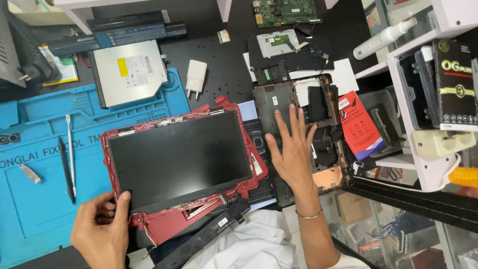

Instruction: The person works on a disassembled red laptop at a repair bench, aligning the screen panel into the display bezel and pressing along its edges to seat it. They use a screwdriver on the assembly and later hold a knife-like tool near the screen edge while continuing to fit the panel.

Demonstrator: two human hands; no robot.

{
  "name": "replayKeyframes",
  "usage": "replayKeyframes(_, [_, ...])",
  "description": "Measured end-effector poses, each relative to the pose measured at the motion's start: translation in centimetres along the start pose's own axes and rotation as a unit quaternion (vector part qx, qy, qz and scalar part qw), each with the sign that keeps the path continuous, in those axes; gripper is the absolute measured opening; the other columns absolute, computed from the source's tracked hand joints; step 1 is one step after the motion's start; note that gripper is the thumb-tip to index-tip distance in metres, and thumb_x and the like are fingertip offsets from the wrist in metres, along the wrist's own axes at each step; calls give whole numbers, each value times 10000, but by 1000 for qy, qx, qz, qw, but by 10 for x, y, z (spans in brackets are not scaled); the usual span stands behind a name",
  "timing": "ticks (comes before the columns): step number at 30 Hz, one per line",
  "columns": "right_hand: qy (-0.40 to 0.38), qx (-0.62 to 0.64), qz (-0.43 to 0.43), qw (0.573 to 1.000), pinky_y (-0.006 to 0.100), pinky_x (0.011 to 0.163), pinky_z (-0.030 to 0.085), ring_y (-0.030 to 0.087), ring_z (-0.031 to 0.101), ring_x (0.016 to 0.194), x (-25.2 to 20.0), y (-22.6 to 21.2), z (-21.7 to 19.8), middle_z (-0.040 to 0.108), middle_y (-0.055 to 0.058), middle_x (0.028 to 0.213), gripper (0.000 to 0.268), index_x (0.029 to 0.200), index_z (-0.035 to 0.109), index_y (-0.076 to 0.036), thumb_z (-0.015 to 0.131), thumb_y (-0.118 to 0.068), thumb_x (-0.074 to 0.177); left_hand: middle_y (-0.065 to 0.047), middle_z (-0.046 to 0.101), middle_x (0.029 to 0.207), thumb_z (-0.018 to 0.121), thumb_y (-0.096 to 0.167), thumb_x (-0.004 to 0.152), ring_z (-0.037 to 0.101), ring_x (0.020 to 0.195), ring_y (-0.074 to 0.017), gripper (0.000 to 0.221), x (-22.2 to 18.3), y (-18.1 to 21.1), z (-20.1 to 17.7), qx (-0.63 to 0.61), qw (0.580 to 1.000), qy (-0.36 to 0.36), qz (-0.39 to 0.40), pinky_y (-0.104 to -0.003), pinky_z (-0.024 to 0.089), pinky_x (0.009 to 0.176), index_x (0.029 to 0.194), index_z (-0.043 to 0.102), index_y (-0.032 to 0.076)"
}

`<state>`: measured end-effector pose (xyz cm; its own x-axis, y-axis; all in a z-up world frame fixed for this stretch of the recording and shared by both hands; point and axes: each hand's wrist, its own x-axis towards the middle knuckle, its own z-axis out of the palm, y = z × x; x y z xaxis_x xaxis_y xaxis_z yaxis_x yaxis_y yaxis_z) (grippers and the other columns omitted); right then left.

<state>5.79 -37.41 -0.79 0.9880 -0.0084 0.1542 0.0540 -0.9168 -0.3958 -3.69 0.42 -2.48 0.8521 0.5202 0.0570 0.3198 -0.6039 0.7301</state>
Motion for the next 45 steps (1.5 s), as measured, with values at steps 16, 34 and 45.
replayKeyframes(16, [-29, 79, -111, 990, 661, 1260, 109, 329, 366, 1542, -8, -41, 0, 455, 142, 1613, 504, 1462, 567, -85, 644, -253, 993, -62, 632, 773, 886, 169, 827, 568, 654, -146, 365, 14, 33, -11, -3, 1000, -1, -17, -292, 470, 606, 1102, 712, 3])
replayKeyframes(34, [-47, 106, -118, 986, 662, 1242, 154, 337, 396, 1515, -10, -51, 9, 501, 129, 1570, 544, 1429, 601, -87, 721, -260, 927, -219, 574, 1301, 747, 124, 973, 505, 1220, -385, 399, 43, -64, -61, 286, 945, 156, 26, -532, 413, 939, 1324, 660, -43])
replayKeyframes(45, [-52, 113, -119, 985, 652, 1233, 187, 350, 417, 1494, -18, -51, 6, 498, 166, 1560, 542, 1415, 604, -55, 727, -233, 918, -167, 601, 1109, 689, 153, 1052, 518, 1176, -386, 161, 44, -103, -67, 332, 934, 131, -31, -559, 355, 955, 1067, 625, 5])
